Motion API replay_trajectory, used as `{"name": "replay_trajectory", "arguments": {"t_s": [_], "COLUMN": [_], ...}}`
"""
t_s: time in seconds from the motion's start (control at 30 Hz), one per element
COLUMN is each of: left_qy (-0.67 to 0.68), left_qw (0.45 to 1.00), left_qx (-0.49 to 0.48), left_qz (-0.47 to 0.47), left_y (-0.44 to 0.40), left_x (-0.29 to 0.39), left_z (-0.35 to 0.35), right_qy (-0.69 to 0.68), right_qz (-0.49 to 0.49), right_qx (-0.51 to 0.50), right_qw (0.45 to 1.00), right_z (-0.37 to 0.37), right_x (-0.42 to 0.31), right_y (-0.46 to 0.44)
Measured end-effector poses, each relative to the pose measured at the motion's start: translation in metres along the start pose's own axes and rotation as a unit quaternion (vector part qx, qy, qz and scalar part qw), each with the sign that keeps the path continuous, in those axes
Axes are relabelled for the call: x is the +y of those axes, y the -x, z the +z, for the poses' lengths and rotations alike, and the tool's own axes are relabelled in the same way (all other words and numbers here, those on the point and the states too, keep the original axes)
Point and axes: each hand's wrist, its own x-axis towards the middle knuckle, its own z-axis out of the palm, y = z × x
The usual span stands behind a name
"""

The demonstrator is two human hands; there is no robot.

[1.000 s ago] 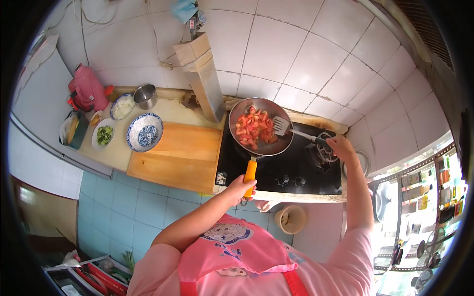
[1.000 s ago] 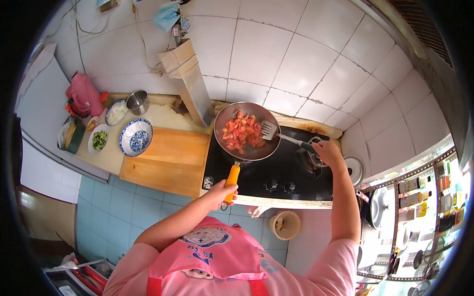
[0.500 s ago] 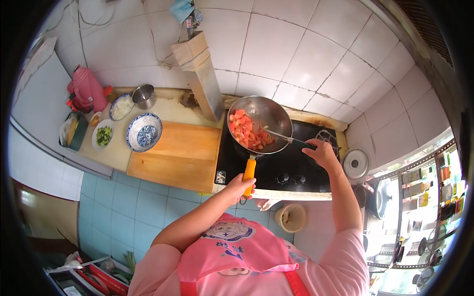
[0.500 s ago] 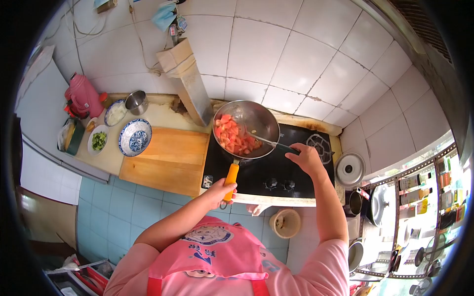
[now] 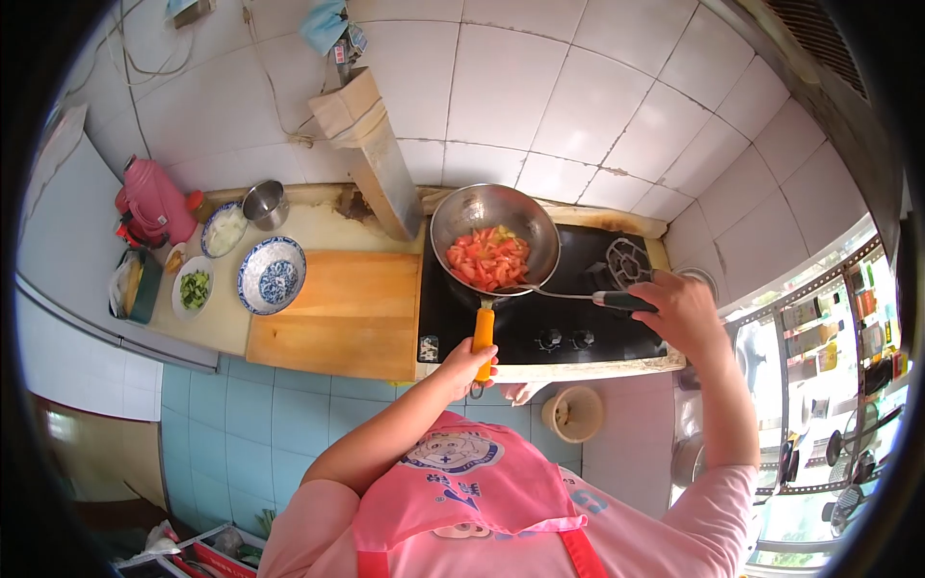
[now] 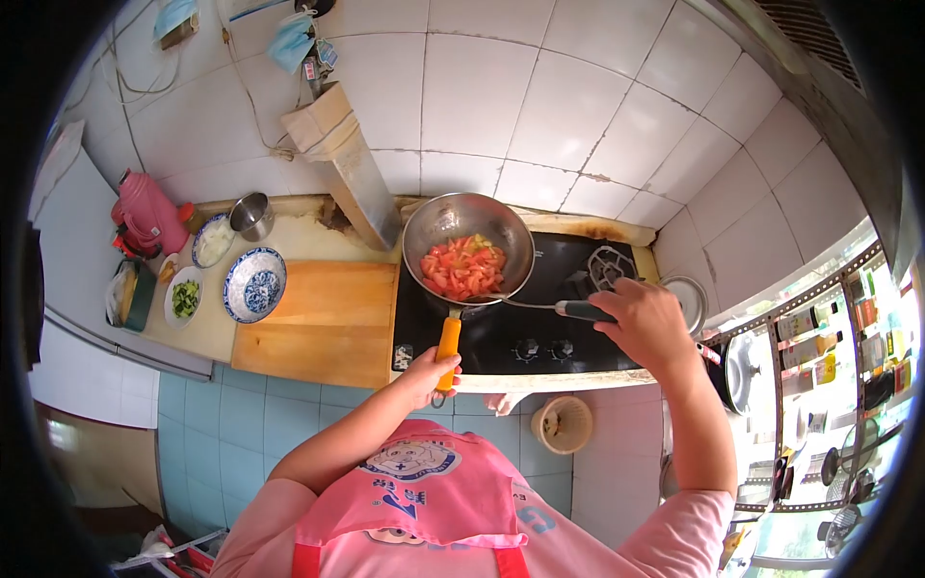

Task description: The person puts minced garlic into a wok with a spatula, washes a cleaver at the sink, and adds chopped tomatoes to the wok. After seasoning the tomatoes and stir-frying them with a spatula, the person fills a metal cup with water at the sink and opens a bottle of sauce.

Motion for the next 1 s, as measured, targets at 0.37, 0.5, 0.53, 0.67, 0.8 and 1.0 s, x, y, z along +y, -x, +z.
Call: {"name": "replay_trajectory", "arguments": {"t_s": [0.37,0.5,0.53,0.67,0.8,1.0], "left_qy": [0.003,0.013,0.01,0.006,0.024,0.03], "left_qw": [0.999,0.999,0.999,1.0,1.0,0.998], "left_qx": [0.018,0.006,0.001,0.0,-0.018,-0.056], "left_qz": [0.03,0.041,0.041,0.021,0.007,-0.015], "left_y": [-0.007,-0.007,-0.006,-0.007,-0.004,-0.006], "left_x": [-0.007,-0.011,-0.01,-0.008,-0.005,-0.003], "left_z": [0.002,0.0,0.001,-0.001,-0.004,-0.015], "right_qy": [-0.044,-0.075,-0.076,-0.087,-0.08,-0.094], "right_qz": [0.104,0.116,0.125,0.106,0.119,0.149], "right_qx": [0.113,0.096,0.089,0.076,0.119,0.12], "right_qw": [0.987,0.986,0.985,0.988,0.983,0.977], "right_z": [0.075,0.111,0.118,0.119,0.117,0.127], "right_x": [0.016,0.01,0.009,0.006,-0.001,-0.014], "right_y": [-0.022,-0.034,-0.03,-0.018,0.003,0.022]}}
